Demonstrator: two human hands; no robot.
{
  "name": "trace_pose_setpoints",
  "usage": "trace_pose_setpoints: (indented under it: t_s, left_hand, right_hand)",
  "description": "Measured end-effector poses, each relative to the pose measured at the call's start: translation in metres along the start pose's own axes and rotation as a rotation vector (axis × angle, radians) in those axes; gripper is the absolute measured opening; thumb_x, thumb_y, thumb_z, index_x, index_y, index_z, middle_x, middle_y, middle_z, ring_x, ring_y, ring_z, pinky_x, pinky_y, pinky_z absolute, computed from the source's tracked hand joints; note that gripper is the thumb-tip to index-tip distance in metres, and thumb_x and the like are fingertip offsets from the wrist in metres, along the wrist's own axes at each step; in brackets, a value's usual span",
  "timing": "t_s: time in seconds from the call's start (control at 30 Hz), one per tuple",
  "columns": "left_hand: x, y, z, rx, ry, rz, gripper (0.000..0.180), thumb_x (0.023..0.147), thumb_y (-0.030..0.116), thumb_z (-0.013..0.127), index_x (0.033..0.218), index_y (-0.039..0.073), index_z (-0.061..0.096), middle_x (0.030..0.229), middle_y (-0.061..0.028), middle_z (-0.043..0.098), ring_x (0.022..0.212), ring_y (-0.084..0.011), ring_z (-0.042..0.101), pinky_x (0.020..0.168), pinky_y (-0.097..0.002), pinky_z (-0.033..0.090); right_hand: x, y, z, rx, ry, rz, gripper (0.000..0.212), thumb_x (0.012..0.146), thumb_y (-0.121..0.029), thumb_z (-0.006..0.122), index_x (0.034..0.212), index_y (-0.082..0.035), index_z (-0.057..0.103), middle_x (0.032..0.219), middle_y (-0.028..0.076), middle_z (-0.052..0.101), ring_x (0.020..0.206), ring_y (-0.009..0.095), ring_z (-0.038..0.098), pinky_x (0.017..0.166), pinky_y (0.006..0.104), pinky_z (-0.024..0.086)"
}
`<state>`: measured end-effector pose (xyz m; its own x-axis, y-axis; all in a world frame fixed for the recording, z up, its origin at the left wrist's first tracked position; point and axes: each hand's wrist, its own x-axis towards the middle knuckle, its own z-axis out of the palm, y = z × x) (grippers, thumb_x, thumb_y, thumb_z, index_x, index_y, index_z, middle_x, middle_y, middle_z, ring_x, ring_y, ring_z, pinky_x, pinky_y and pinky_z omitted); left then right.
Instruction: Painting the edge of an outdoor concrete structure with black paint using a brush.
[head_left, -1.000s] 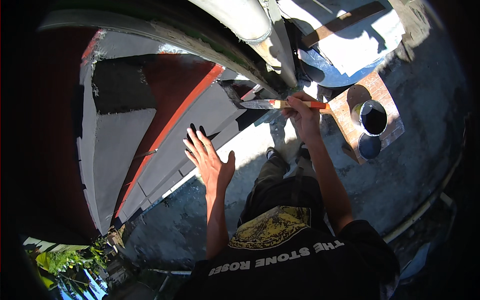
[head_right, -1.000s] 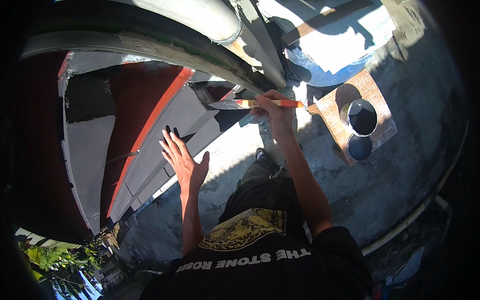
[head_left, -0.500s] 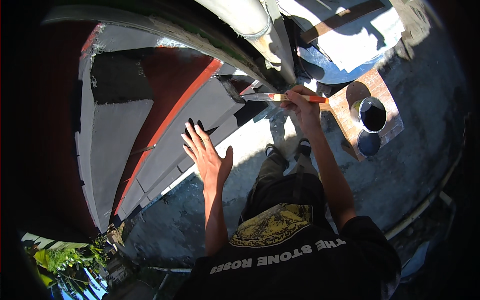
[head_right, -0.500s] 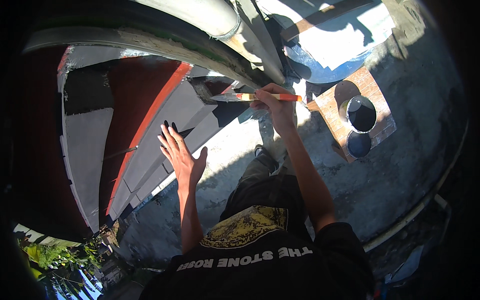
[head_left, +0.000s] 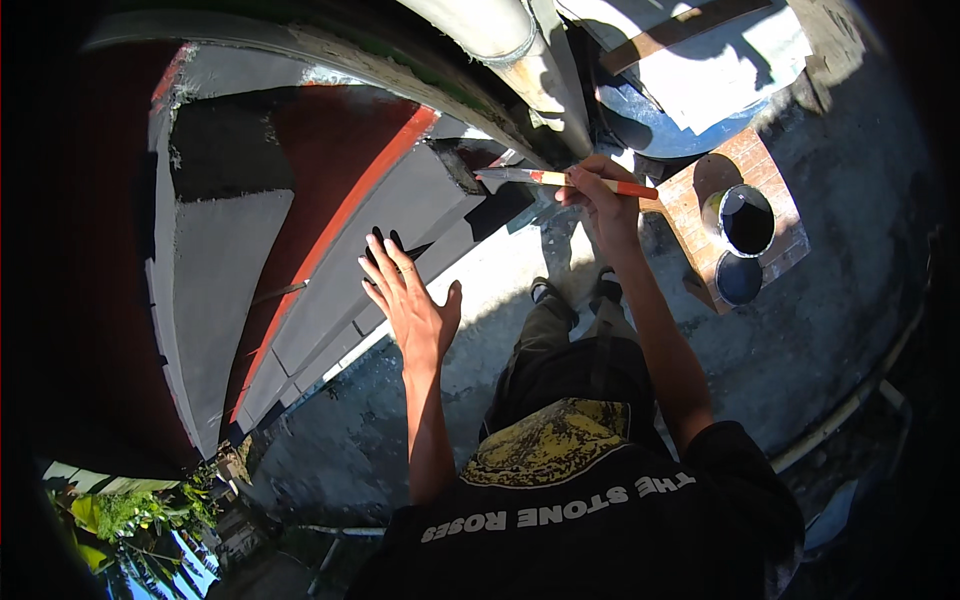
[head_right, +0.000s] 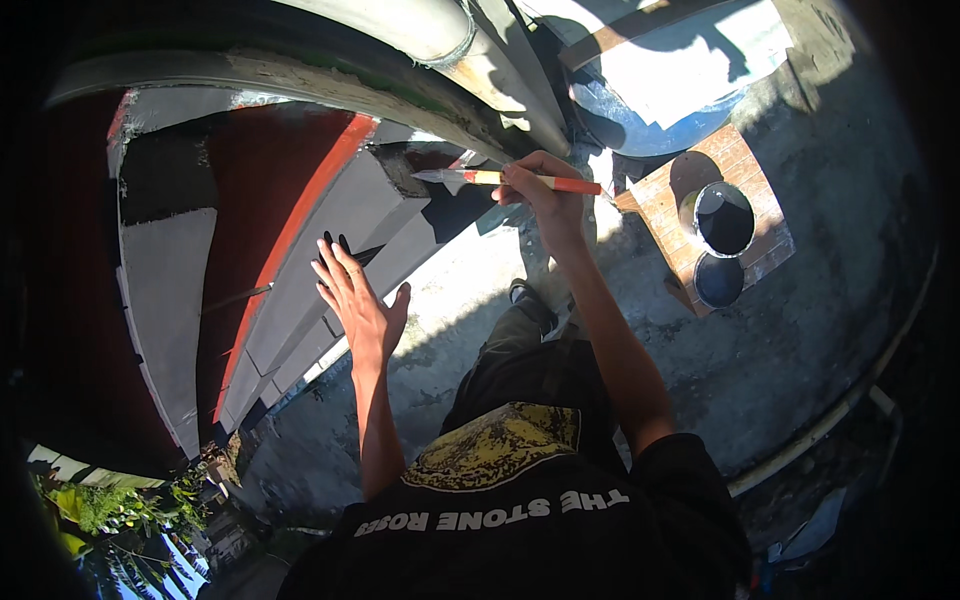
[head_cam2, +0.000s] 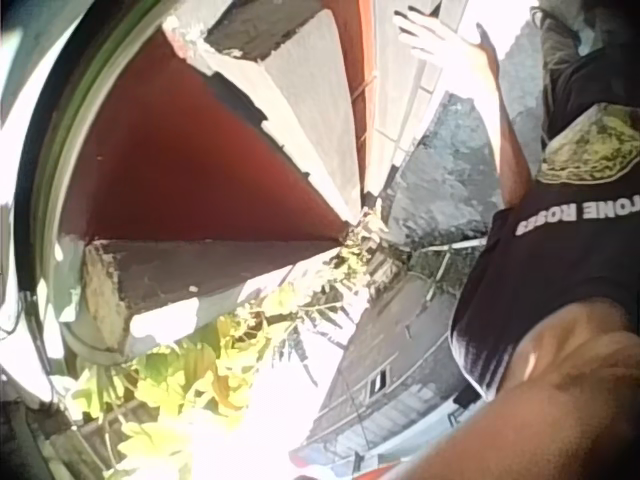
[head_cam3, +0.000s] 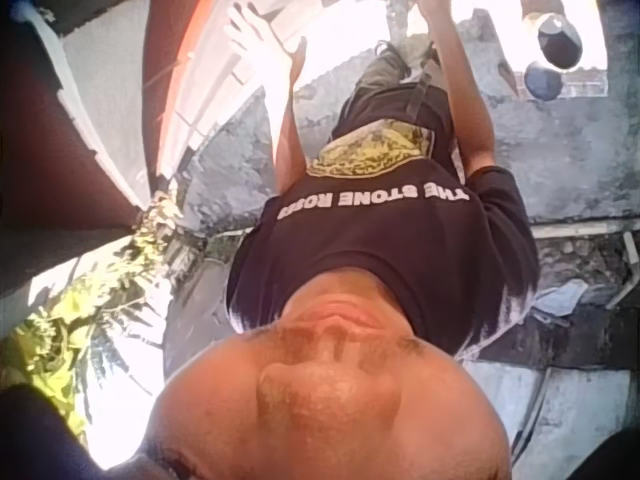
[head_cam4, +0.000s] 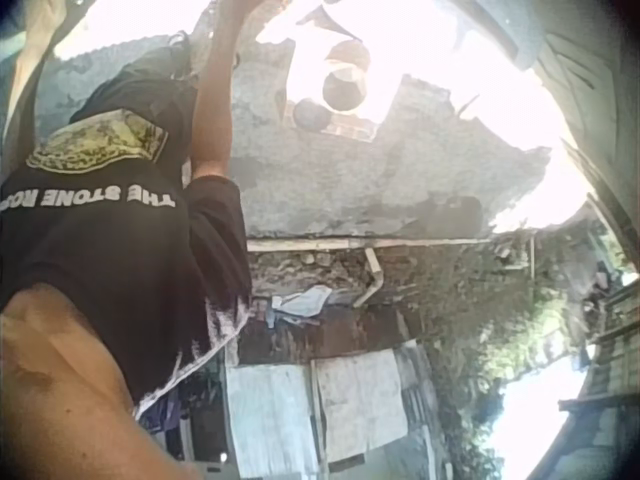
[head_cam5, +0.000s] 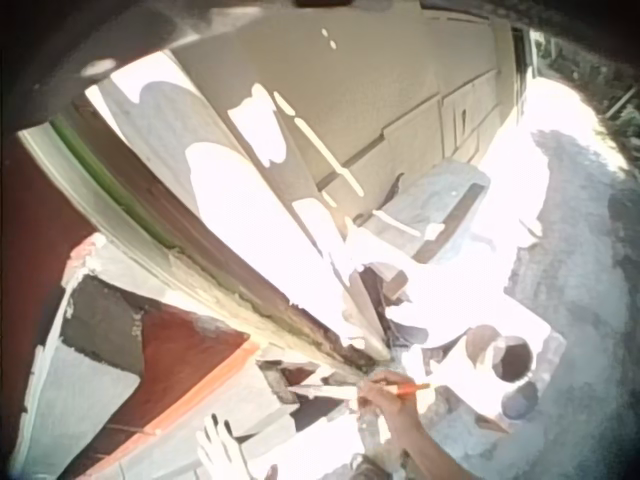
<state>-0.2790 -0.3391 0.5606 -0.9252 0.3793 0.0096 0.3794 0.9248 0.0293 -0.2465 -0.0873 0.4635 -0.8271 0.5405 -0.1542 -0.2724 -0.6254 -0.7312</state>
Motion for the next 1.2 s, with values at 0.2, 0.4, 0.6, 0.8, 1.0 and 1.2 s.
trace_pose_setpoints:
  t_s: [0.2, 0.4, 0.6, 0.8, 1.0, 1.2]
  left_hand:
    - [0.0, -0.002, -0.003, -0.002, -0.01, 0.003, 0.109, 0.071, 0.024, 0.076, 0.153, 0.002, 0.009, 0.161, -0.0197, 0.003, 0.146, -0.0465, 0.001, 0.115, -0.0616, 0.009]
    - [-0.001, -0.003, -0.001, -0.021, 0.004, 0.008, 0.107, 0.071, 0.025, 0.075, 0.154, 0.003, 0.01, 0.161, -0.0197, 0.003, 0.146, -0.0466, 0.001, 0.114, -0.0628, 0.009]
    - [-0.002, -0.006, -0.002, -0.03, 0.004, 0.027, 0.107, 0.071, 0.026, 0.075, 0.154, 0.004, 0.011, 0.161, -0.0192, 0.003, 0.146, -0.0466, 0.002, 0.114, -0.0629, 0.009]
    - [0.0, -0.005, 0.0, -0.045, 0.013, 0.023, 0.107, 0.072, 0.025, 0.075, 0.154, 0.005, 0.01, 0.161, -0.0185, 0.003, 0.146, -0.0463, 0.001, 0.114, -0.0629, 0.008]
    - [-0.003, -0.007, -0.004, -0.051, -0.008, 0.036, 0.108, 0.072, 0.024, 0.076, 0.155, 0.006, 0.009, 0.161, -0.018, 0.002, 0.147, -0.0461, 0.0, 0.114, -0.0629, 0.009]
    - [-0.002, -0.005, -0.005, -0.025, -0.015, 0.029, 0.104, 0.075, 0.022, 0.074, 0.154, 0.004, 0.009, 0.161, -0.0193, 0.002, 0.146, -0.0464, 0.003, 0.115, -0.0616, 0.011]
  right_hand:
    - [-0.013, 0.016, 0.023, -0.114, -0.058, 0.008, 0.015, 0.09, -0.012, 0.062, 0.081, 0.001, 0.061, 0.071, 0.01, 0.065, 0.063, 0.016, 0.068, 0.057, 0.0247, 0.054]
    - [-0.003, 0.006, -0.002, -0.042, -0.051, 0.042, 0.017, 0.088, -0.011, 0.065, 0.081, 0.004, 0.063, 0.074, 0.013, 0.067, 0.064, 0.019, 0.07, 0.062, 0.0274, 0.058]
    - [0.017, 0.043, 0.025, 0.02, -0.079, 0.012, 0.012, 0.089, -0.006, 0.063, 0.081, 0.003, 0.061, 0.075, 0.013, 0.066, 0.066, 0.02, 0.07, 0.06, 0.0285, 0.058]
    - [0.006, 0.03, -0.011, 0.04, -0.032, 0.084, 0.016, 0.088, -0.011, 0.065, 0.078, 0.0, 0.06, 0.071, 0.012, 0.066, 0.061, 0.016, 0.067, 0.057, 0.0236, 0.052]
    - [0.026, 0.047, 0.018, 0.005, -0.054, 0.035, 0.012, 0.09, -0.01, 0.063, 0.086, 0.0, 0.06, 0.078, 0.012, 0.066, 0.063, 0.017, 0.066, 0.06, 0.0257, 0.052]
    - [0.012, 0.027, -0.008, -0.041, 0.025, 0.137, 0.017, 0.088, -0.012, 0.066, 0.079, 0.001, 0.061, 0.073, 0.013, 0.067, 0.061, 0.018, 0.067, 0.059, 0.0255, 0.055]
